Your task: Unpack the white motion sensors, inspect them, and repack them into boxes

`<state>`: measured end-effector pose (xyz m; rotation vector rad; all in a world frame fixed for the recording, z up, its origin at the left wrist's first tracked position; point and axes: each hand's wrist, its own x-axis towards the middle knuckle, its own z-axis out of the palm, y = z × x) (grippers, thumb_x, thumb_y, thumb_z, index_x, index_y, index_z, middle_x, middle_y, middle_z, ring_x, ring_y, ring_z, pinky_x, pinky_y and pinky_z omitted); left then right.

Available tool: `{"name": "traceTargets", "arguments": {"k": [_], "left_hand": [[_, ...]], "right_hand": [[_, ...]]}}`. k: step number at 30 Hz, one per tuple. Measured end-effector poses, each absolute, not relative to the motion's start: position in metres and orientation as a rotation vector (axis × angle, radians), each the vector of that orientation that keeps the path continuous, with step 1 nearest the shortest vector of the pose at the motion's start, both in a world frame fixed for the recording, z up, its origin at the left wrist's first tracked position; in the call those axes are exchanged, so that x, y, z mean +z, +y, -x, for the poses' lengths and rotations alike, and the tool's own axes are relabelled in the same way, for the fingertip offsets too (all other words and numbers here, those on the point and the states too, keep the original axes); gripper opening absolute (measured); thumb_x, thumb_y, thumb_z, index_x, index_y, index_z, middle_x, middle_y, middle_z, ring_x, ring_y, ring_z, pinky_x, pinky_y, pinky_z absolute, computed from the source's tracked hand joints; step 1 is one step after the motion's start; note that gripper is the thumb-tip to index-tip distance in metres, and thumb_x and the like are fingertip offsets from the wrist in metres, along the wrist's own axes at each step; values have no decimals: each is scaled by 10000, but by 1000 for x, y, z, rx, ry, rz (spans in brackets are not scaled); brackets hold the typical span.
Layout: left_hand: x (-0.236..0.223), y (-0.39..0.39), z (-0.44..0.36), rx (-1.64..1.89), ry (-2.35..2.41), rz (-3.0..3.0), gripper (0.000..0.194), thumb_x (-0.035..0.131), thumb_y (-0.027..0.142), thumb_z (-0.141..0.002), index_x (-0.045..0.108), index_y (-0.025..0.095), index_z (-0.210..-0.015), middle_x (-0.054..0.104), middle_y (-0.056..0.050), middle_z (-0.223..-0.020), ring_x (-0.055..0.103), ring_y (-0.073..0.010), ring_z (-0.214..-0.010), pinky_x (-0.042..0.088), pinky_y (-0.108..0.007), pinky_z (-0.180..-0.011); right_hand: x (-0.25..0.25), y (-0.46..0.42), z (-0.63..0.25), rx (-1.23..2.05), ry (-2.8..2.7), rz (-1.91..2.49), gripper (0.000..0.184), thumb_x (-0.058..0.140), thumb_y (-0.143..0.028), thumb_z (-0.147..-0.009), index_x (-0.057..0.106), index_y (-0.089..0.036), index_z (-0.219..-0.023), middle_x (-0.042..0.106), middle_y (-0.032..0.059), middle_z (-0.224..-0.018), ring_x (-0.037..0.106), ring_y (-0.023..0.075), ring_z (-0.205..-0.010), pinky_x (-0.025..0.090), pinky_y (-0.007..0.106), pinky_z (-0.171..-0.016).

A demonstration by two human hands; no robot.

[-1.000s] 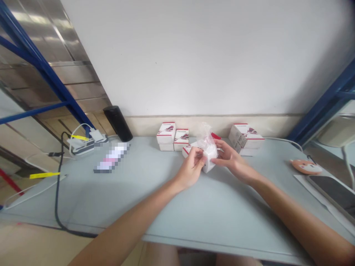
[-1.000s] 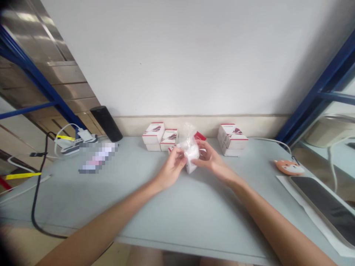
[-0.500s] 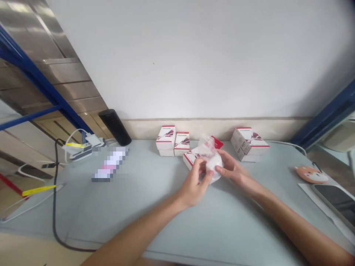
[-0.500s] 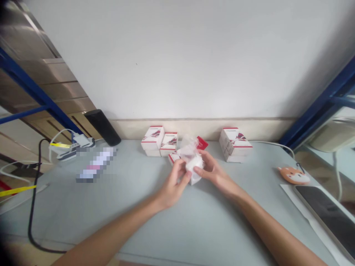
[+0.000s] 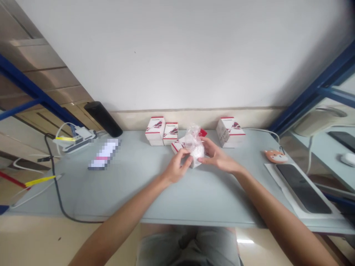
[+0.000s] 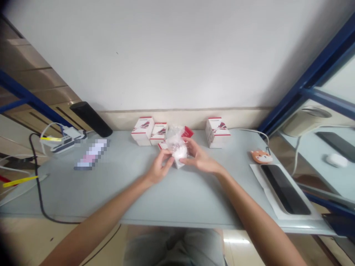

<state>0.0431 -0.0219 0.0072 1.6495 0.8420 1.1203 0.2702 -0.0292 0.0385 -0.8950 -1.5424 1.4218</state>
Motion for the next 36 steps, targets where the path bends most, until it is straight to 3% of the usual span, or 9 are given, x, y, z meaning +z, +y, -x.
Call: {"name": "traceTargets", "arguments": {"k": [8, 13, 20, 24, 28, 32, 36], "left_hand": [[13, -22, -40, 1100, 933, -1769, 195, 768, 405, -919, 703, 228, -968, 760, -78, -1042, 677, -234, -974, 488, -339, -956], [21, -26, -38, 896, 886, -1895, 194, 688, 392, -980, 675, 220, -1069, 743, -77, -1065, 685, -237, -1013, 495, -357, -971], [1, -26, -58, 1077, 770, -1568, 478, 655, 466, -1021, 393, 246, -1354, 644, -171, -1430, 690, -262, -1247, 553, -416, -1020], [-10, -24, -63, 1087, 763, -1628, 519, 707, 443, -996, 418, 232, -1371, 654, -178, -1451, 658, -280, -1328, 504, -462, -1133], [-10, -22, -61, 951, 745, -1679, 543, 733, 405, -981, 450, 223, -1407, 646, -179, -1472, 636, -303, -1377, 492, -486, -1172], [-7, -19, -59, 924, 775, -1713, 727, 793, 367, -929, 392, 224, -1518, 597, -196, -1530, 617, -326, -1403, 489, -520, -1187], [-5, -19, -57, 908, 721, -1752, 806, 771, 373, -947, 305, 218, -1586, 575, -225, -1548, 611, -342, -1410, 484, -543, -1194]], "right_hand": [[39, -28, -278, 1440, -1575, 941, 820, 852, -412, -863, 442, -341, -1569, 602, 105, -1494, 642, 276, -1297, 561, 504, -1070], [45, -27, -287, 1431, -1708, 986, 591, 830, -441, -887, 607, -275, -1409, 684, 89, -1392, 647, 297, -1303, 524, 524, -1119], [45, -25, -291, 1280, -1811, 1060, 549, 813, -444, -888, 615, -260, -1365, 708, 87, -1355, 682, 293, -1228, 533, 481, -1084], [47, -25, -295, 1266, -1899, 978, 639, 812, -489, -884, 587, -266, -1440, 686, 81, -1409, 655, 289, -1266, 500, 467, -1129], [46, -24, -298, 1251, -1907, 1007, 548, 747, -491, -936, 626, -251, -1414, 710, 77, -1374, 664, 290, -1234, 507, 459, -1099], [39, -21, -295, 1178, -1886, 1100, 534, 778, -396, -898, 639, -213, -1380, 751, 87, -1276, 694, 268, -1095, 538, 425, -1005], [31, -17, -290, 1148, -1887, 1053, 525, 804, -369, -866, 656, -187, -1336, 747, 102, -1271, 688, 256, -1084, 531, 396, -981]]}}
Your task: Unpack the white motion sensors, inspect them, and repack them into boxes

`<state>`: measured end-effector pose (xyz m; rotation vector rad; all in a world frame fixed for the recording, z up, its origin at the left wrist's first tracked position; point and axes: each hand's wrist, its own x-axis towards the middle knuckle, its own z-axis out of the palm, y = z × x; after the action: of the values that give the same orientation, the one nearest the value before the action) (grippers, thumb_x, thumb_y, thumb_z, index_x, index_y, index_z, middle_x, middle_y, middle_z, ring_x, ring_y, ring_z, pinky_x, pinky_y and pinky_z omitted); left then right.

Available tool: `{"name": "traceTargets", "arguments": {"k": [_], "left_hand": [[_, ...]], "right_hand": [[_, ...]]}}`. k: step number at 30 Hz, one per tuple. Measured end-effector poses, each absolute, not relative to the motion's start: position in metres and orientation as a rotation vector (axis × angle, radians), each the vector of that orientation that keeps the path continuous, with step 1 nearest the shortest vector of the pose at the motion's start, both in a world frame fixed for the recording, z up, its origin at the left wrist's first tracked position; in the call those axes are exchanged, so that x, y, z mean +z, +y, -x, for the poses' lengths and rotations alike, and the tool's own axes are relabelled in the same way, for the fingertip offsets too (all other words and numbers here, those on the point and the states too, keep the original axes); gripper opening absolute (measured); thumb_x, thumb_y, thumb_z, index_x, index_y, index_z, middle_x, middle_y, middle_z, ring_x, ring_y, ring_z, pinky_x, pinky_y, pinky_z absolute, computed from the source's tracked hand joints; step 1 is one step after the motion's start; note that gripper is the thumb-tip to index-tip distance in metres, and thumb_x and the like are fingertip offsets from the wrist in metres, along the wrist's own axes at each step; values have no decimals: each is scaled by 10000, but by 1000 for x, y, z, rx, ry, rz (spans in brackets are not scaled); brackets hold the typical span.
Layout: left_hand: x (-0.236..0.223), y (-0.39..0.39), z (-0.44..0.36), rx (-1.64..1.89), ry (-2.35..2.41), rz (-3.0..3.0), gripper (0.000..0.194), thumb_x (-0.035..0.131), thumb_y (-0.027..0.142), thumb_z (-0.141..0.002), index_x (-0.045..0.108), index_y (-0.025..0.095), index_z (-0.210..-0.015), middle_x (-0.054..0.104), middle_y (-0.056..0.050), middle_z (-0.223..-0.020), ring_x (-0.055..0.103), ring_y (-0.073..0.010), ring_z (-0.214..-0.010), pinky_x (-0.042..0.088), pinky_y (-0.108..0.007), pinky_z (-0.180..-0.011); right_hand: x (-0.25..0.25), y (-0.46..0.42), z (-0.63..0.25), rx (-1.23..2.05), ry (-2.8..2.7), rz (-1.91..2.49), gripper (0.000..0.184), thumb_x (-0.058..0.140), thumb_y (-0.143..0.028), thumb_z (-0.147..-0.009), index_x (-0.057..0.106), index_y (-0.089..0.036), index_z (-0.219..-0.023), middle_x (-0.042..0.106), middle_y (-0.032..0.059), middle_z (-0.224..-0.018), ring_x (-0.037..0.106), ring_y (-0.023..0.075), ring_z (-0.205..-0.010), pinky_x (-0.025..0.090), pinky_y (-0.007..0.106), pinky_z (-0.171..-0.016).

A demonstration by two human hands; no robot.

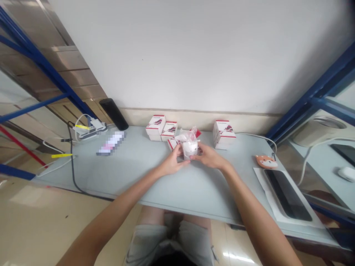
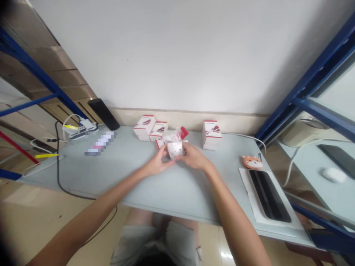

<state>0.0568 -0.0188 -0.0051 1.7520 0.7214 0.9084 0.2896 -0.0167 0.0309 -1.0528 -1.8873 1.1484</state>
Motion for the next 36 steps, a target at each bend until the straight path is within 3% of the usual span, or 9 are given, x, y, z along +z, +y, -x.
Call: {"name": "traceTargets", "arguments": {"k": [3, 11, 18, 23, 26, 30, 33, 36], "left_hand": [[-7, -17, -53, 928, 705, -1734, 781, 714, 415, -992, 278, 225, -1611, 537, -226, -1588, 592, -341, -1434, 475, -532, -1207], [-14, -11, -50, 946, 770, -1652, 691, 728, 463, -979, 435, 206, -1551, 583, -178, -1560, 605, -331, -1415, 494, -486, -1196], [-16, -10, -47, 889, 937, -1659, 658, 777, 507, -907, 549, 185, -1434, 681, -169, -1434, 661, -346, -1325, 525, -493, -1145], [-5, -16, -49, 733, 1116, -1866, 557, 762, 466, -911, 629, 198, -1380, 706, -136, -1414, 664, -354, -1313, 509, -496, -1156], [-1, -18, -51, 692, 1126, -1923, 518, 715, 428, -947, 620, 218, -1412, 712, -124, -1411, 680, -355, -1292, 526, -505, -1134], [-4, -21, -51, 737, 1021, -1952, 457, 698, 354, -969, 628, 238, -1405, 710, -122, -1408, 683, -352, -1285, 530, -510, -1137], [-7, -25, -50, 749, 959, -1977, 485, 670, 369, -996, 589, 227, -1452, 673, -142, -1457, 641, -361, -1353, 485, -540, -1190], [-8, -30, -47, 780, 876, -1952, 707, 706, 369, -975, 411, 215, -1599, 566, -178, -1574, 543, -367, -1466, 437, -549, -1243]], "right_hand": [[26, -15, -286, 1142, -1901, 999, 515, 821, -362, -849, 667, -191, -1309, 739, 103, -1286, 679, 261, -1102, 524, 389, -972], [22, -14, -279, 1145, -1970, 963, 413, 804, -323, -867, 709, -202, -1251, 753, 74, -1257, 667, 251, -1039, 505, 354, -906], [34, -24, -281, 809, -2195, 1266, 298, 773, -257, -906, 725, -224, -1198, 752, 92, -1218, 684, 273, -1016, 478, 349, -856], [35, -25, -288, 810, -2227, 1247, 502, 792, -443, -916, 675, -258, -1368, 699, 120, -1377, 675, 331, -1194, 501, 399, -965], [36, -24, -291, 962, -2098, 1149, 627, 820, -539, -874, 648, -264, -1410, 705, 95, -1389, 681, 314, -1173, 515, 396, -979], [42, -26, -288, 943, -2029, 1119, 486, 801, -536, -892, 731, -230, -1263, 746, 86, -1304, 686, 297, -1099, 519, 380, -959], [46, -30, -285, 941, -2041, 1182, 489, 785, -554, -901, 734, -230, -1264, 760, 91, -1268, 696, 300, -1068, 531, 383, -938], [46, -33, -285, 934, -2073, 1301, 484, 759, -594, -905, 750, -227, -1220, 782, 95, -1196, 711, 303, -990, 551, 389, -870]]}}
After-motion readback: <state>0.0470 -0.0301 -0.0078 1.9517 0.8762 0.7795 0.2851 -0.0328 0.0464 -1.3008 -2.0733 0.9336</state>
